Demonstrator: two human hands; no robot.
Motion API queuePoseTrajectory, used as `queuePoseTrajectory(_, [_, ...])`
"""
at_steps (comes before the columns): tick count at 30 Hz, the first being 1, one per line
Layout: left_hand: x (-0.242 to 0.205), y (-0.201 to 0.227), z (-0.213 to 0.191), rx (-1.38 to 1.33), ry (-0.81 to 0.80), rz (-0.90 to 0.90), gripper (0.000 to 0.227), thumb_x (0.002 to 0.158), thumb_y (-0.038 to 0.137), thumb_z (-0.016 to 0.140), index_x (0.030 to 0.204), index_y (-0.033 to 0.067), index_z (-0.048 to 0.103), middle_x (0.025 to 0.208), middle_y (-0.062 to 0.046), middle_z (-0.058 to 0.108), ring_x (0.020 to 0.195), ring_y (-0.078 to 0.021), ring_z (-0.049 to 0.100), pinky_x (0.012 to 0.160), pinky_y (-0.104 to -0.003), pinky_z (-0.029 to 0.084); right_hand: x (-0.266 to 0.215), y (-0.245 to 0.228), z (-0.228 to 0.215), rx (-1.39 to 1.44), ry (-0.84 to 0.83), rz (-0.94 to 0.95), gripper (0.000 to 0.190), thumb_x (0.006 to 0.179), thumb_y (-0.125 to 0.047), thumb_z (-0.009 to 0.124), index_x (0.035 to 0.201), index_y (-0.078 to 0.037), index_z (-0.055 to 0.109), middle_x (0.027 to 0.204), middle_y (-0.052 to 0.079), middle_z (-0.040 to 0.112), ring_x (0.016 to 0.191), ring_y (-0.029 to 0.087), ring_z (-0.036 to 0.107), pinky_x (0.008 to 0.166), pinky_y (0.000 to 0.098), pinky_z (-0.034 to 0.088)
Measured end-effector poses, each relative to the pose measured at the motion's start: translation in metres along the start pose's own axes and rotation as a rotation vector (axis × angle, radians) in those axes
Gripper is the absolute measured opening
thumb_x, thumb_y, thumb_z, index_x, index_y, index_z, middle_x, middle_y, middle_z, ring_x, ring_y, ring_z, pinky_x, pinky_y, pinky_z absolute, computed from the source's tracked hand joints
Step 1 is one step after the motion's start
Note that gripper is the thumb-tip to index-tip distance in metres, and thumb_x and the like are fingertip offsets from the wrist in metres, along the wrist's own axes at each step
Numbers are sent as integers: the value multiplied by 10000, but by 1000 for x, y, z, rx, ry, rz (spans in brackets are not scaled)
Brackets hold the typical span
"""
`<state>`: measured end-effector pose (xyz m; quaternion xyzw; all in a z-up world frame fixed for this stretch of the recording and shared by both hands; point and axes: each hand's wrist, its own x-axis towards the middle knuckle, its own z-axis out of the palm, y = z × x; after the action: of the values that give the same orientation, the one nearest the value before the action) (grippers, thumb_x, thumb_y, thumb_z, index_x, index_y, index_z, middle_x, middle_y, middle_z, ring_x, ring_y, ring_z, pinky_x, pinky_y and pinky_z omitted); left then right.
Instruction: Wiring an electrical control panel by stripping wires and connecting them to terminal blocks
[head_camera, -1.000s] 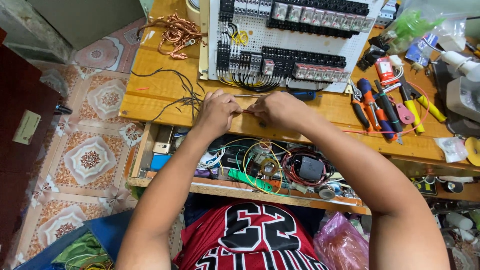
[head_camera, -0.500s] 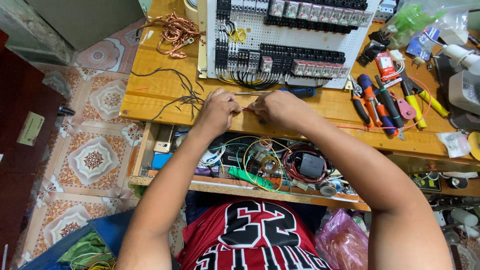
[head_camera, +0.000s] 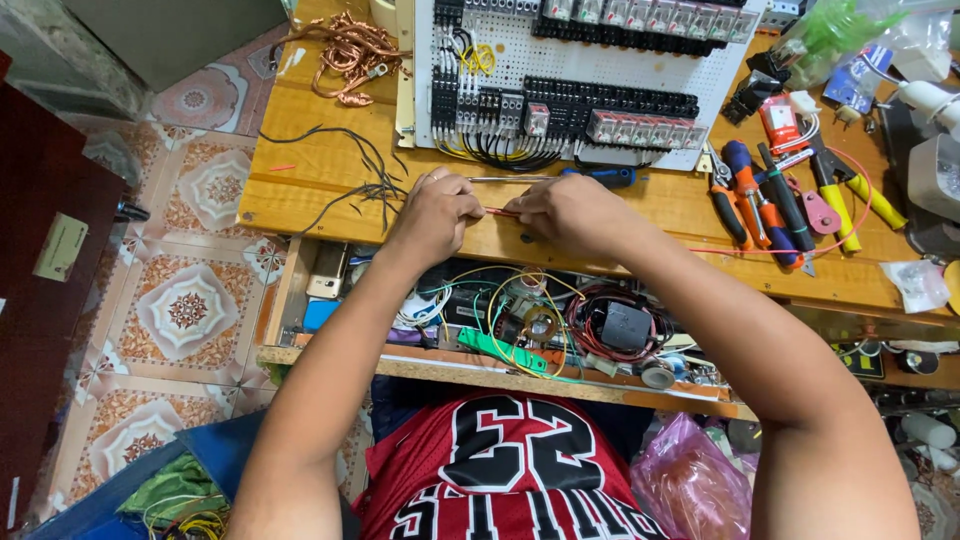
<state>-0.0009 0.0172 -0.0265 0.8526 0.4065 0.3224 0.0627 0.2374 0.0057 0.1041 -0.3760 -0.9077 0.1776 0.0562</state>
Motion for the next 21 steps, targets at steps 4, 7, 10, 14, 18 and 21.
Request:
queuePoseTrajectory(4, [0, 0, 2, -17, 25, -1, 196, 804, 81, 646, 795, 235, 767, 896, 16, 639, 952, -229, 604, 850, -356, 494, -3, 8, 1, 47, 32, -28, 131, 955, -180, 673, 933, -91, 767, 899, 128, 747, 886, 400, 720, 713, 523, 590])
queuePoseTrajectory(7, [0, 2, -3, -44, 39, -2, 209, 828, 82, 637, 789, 242, 765, 886, 12, 626, 938, -235, 593, 844, -355, 487, -1, 11, 2, 100, 0, -45, 203, 970, -163, 642, 1086, -61, 774, 978, 176, 754, 941, 420, 721, 765, 524, 584])
queuePoseTrajectory(10, [1, 2, -4, -68, 48, -2, 200, 825, 73, 641, 781, 228, 760, 878, 4, 629, 926, -248, 598, 834, -369, 490, 3, 14, 3, 125, -10, -88, 239, 963, -152, 645, 1143, -44, 760, 995, 217, 747, 953, 451, 711, 778, 557, 573])
queuePoseTrajectory(14, [1, 2, -4, -60, 47, -3, 203, 827, 79, 640, 790, 235, 765, 886, 5, 633, 932, -243, 597, 835, -365, 489, 8, 17, 6, 148, -16, -89, 247, 966, -157, 649, 1168, -77, 768, 1018, 182, 758, 972, 411, 722, 791, 514, 583])
queuePoseTrajectory(18, [0, 3, -7, -81, 46, 8, 192, 830, 79, 644, 790, 226, 761, 887, -5, 627, 923, -253, 594, 825, -369, 485, 12, 28, 15, 119, -21, -71, 263, 954, -173, 667, 1176, -83, 775, 1020, 176, 766, 960, 409, 725, 782, 504, 587])
queuePoseTrajectory(21, [0, 3, -8, -74, 49, 5, 190, 829, 80, 646, 789, 225, 761, 886, -4, 627, 924, -251, 596, 823, -370, 482, 12, 26, 14, 131, -25, -71, 261, 952, -170, 672, 1172, -75, 777, 1024, 192, 765, 970, 427, 719, 785, 519, 584])
